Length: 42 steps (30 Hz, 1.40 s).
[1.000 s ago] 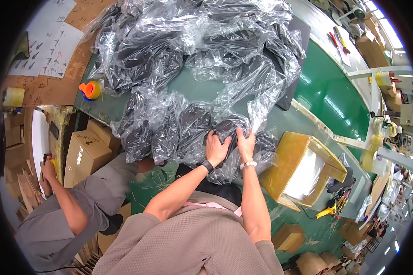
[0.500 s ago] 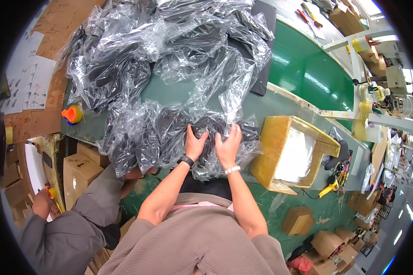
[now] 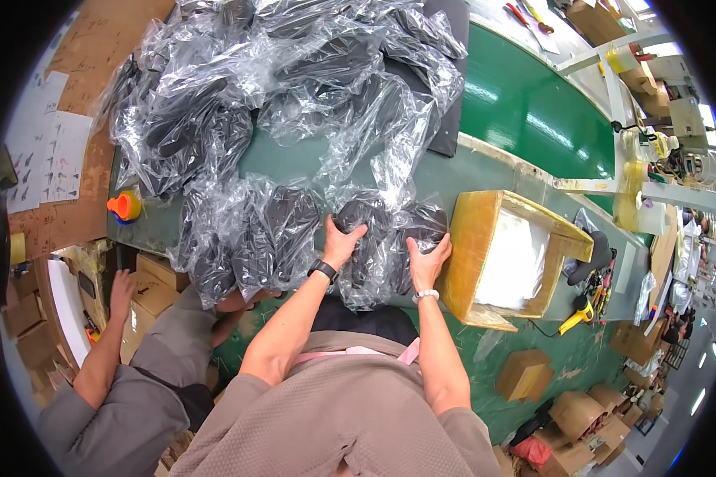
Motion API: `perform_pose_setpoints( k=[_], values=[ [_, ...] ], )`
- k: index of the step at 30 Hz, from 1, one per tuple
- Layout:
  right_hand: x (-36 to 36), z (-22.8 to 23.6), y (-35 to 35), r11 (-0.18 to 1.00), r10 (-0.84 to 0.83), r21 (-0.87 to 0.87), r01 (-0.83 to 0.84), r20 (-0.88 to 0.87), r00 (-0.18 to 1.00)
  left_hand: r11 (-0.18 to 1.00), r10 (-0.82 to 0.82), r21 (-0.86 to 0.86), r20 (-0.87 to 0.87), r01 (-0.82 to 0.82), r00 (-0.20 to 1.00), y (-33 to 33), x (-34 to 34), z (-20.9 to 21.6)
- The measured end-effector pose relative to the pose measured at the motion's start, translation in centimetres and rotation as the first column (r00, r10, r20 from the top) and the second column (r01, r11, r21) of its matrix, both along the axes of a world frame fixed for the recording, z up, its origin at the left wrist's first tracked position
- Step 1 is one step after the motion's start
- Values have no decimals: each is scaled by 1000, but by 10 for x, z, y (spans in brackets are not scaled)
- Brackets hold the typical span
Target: Pack bicycle saddles into individual plastic bags and organize them on a workbench.
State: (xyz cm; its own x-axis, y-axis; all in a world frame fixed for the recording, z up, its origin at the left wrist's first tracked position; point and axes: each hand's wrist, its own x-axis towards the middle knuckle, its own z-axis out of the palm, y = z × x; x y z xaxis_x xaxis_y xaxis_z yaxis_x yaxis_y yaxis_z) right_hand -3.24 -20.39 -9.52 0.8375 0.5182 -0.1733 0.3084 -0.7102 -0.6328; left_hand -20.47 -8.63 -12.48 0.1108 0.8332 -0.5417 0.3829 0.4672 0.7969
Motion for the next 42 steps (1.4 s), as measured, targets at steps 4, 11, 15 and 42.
perform_pose_setpoints(
  k=[4, 11, 15, 42],
  values=[
    [4, -4, 3, 1000, -2, -6, 2, -20, 1000, 999, -10, 33, -2, 10, 1000, -3, -1, -20],
    [16, 14, 9, 985, 107, -138, -107, -6, 994, 990, -104, 85, -125, 115, 987, -1, -2, 10],
    [-25, 78, 35, 962, 223, 92, -259, 292, 930, 930, -175, 322, -35, 177, 984, 3, -58, 63],
    [-196, 5, 121, 936, 198, -40, -350, -761, 617, 588, 789, -109, 296, -801, 539, 297, -435, 7]
  ],
)
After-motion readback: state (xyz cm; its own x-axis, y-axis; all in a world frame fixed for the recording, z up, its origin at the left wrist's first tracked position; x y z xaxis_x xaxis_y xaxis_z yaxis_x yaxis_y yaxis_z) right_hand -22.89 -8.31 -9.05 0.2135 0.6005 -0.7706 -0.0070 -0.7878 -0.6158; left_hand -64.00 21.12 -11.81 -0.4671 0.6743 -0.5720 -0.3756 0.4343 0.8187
